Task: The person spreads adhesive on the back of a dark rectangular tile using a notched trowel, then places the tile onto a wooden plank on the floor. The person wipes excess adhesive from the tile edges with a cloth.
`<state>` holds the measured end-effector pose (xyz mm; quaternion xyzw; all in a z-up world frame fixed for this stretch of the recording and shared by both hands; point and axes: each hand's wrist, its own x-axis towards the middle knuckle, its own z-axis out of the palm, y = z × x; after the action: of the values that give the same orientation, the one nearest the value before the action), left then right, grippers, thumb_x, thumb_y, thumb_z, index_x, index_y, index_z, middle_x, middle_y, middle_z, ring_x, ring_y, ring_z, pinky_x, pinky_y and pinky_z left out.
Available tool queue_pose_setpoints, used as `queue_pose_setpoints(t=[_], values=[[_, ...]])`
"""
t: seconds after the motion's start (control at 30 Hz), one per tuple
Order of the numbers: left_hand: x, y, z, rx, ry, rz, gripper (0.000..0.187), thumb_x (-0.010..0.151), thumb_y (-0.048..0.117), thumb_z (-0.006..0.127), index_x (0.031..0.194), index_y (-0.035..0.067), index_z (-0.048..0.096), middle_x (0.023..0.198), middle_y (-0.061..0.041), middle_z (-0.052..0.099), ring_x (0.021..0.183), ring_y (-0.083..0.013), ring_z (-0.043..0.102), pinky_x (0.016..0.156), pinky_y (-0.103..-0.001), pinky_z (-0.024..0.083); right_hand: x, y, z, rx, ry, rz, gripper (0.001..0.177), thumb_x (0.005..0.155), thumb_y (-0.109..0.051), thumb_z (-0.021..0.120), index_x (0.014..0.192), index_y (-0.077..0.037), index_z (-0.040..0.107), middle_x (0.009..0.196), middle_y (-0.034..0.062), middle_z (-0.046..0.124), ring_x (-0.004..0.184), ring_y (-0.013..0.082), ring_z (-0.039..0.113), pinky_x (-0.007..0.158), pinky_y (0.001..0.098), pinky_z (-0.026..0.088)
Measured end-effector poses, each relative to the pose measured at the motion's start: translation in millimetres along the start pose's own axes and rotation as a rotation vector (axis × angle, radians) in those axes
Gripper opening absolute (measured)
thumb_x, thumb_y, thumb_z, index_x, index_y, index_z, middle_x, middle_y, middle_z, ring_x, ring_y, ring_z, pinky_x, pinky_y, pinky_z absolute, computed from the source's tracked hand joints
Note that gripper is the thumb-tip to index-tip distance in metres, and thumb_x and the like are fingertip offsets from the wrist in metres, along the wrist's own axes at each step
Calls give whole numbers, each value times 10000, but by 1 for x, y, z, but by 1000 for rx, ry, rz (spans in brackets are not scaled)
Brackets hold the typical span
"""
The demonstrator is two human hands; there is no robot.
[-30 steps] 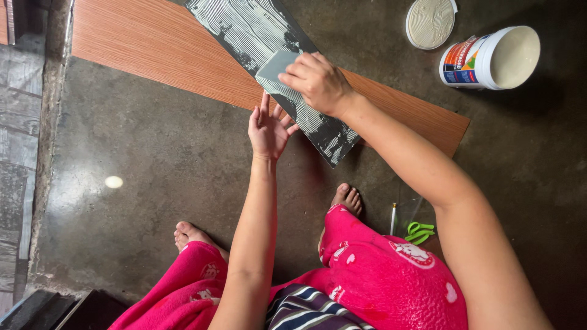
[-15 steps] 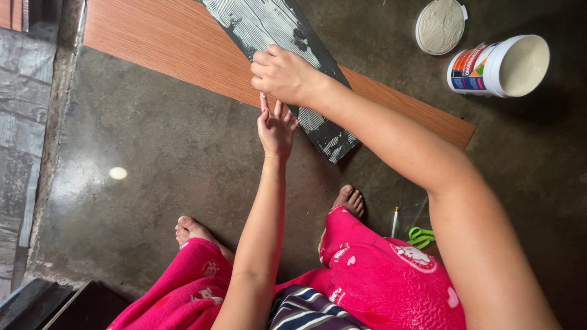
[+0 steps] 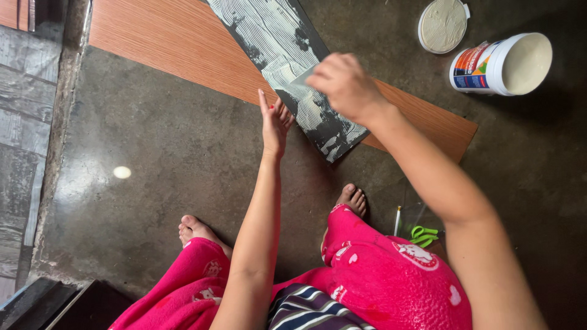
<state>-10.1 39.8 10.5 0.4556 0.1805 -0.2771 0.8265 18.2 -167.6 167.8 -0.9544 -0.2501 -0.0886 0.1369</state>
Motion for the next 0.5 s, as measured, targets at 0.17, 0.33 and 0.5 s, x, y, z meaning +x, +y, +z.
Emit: queue_pose_setpoints(t=[0.17, 0.33, 0.5], values=[[-23, 4, 11, 932, -25, 439, 635, 1088, 243, 410, 1661, 94, 181, 1576, -238, 386, 1429, -396, 482, 1180, -518, 444, -45, 11, -19, 162, 149, 361, 215, 966, 74, 652, 1087, -75, 748, 1063, 71, 696, 1063, 273, 606, 933, 379, 512], [-33, 1, 11, 1377, -26, 524, 660, 1048, 342, 476, 1602, 37, 290, 1550, -220, 388, 1356, -335, 502, 1106, -484, 397, -70, 10, -18, 188, 201, 411, 228, 935, 72, 662, 1099, -61, 747, 1049, 90, 690, 1037, 290, 602, 925, 398, 518], [-26, -10, -2, 1768, 51, 553, 676, 1063, 475, 460, 1614, 103, 338, 1565, -142, 366, 1389, -301, 399, 1092, -476, 307, -75, 9, -18, 236, 234, 443, 230, 960, 72, 654, 1130, -54, 744, 1067, 93, 693, 1025, 284, 598, 895, 380, 530]])
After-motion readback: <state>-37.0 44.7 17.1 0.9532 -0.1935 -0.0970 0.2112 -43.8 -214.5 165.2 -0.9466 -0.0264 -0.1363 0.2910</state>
